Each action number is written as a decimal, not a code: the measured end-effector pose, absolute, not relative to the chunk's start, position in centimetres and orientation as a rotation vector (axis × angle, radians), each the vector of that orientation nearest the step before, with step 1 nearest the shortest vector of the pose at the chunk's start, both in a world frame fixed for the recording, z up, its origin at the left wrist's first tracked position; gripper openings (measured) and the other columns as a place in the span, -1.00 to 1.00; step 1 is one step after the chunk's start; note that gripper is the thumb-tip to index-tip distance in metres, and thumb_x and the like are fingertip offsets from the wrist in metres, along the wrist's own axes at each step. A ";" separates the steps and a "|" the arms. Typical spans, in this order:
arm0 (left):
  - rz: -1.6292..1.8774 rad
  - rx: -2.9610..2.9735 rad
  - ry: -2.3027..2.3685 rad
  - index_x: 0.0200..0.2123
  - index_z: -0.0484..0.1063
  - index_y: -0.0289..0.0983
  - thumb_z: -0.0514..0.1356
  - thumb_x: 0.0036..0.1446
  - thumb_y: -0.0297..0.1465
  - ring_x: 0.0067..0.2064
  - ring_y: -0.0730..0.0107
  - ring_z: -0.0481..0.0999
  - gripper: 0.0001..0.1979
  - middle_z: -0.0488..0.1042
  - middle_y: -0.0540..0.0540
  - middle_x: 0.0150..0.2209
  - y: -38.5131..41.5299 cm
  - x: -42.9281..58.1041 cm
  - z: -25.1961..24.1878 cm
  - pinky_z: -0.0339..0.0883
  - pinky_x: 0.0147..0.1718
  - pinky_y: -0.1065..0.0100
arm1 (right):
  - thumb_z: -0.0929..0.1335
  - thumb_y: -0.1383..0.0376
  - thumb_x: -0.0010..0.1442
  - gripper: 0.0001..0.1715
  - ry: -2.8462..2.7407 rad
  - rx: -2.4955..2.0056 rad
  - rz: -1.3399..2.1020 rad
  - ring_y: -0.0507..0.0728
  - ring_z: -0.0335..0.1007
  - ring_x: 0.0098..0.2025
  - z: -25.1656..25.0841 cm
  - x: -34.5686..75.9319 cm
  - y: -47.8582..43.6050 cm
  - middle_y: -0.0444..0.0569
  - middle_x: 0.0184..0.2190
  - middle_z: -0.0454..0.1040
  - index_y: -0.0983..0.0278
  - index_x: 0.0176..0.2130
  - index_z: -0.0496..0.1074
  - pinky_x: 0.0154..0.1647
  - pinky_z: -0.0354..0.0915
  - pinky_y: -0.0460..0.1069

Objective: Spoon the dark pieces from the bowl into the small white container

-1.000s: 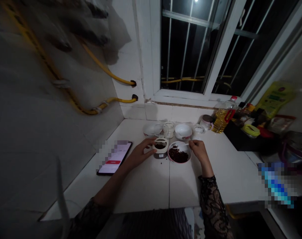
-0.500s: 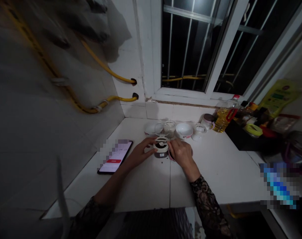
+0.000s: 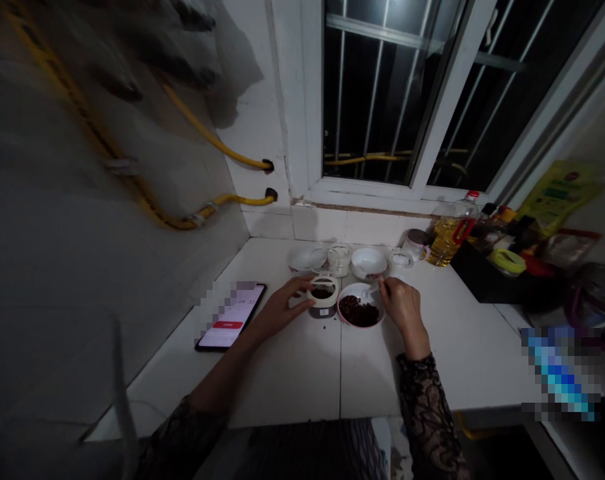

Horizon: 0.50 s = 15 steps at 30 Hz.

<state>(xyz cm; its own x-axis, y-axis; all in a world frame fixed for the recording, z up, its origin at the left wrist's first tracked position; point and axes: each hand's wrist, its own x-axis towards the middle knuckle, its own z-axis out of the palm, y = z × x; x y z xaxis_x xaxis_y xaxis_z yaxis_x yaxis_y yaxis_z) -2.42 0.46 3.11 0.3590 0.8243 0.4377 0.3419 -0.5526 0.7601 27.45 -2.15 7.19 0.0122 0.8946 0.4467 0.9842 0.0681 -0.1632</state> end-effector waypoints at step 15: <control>1.128 2.082 1.022 -0.11 0.44 -0.19 0.21 0.18 -0.23 0.11 0.11 0.53 -0.76 0.47 -0.19 0.16 0.6 -2.4 2.9 0.53 -0.10 0.15 | 0.27 0.07 0.24 -0.56 -1.711 -1.909 0.099 0.13 0.38 -0.45 6.0 27.9 -1.0 0.07 -0.52 0.55 0.25 -0.51 0.50 -0.44 0.08 -0.04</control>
<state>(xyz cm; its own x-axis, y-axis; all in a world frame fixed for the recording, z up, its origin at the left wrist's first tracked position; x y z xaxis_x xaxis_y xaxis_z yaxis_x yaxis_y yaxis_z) -2.39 0.55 2.91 0.3569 0.8239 0.4402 0.3571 -0.5558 0.7507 27.89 -0.97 6.03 0.1796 0.9334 0.3108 0.8913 -0.0207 -0.4529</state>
